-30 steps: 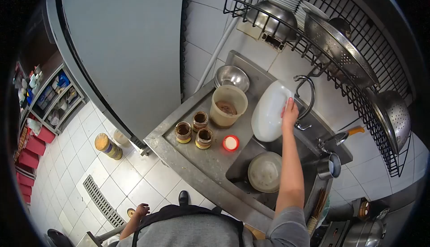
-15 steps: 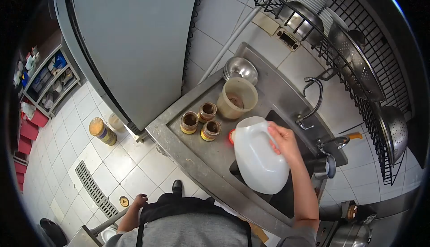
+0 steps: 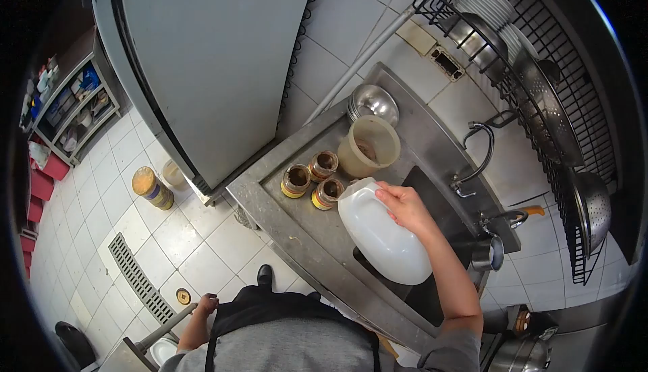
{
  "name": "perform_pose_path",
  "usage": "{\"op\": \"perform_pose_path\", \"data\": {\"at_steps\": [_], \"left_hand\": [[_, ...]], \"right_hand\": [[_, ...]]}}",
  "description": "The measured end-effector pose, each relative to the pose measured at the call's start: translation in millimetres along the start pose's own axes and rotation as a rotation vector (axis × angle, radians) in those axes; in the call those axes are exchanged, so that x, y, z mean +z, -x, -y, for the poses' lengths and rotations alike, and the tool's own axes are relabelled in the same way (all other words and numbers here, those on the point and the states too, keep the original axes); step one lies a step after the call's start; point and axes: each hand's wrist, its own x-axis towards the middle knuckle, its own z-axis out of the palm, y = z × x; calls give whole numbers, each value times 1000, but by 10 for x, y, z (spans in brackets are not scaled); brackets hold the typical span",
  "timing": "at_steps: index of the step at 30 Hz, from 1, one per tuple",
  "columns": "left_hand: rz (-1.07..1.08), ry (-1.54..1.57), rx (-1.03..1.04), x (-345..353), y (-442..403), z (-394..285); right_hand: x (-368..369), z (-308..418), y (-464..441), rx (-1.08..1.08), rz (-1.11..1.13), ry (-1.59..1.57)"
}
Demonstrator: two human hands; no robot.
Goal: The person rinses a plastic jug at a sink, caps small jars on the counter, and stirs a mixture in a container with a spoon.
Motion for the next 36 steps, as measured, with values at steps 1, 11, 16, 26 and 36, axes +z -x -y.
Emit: {"op": "perform_pose_path", "data": {"at_steps": [1,11,16,26,36], "left_hand": [[-4,26,-3,-6,13,43],[-34,-58,16,39,118,-139],[-19,61,56,120,-129,-75],[-32,78,31,49,-57,87],[-21,40,33,19,-51,-3]], "right_hand": [[-1,-11,-26,10,1,17],[12,40,-64,19,46,123],[2,95,-66,66,69,116],[-50,144,-42,78,65,130],[-69,77,-65,40,50,71]]}}
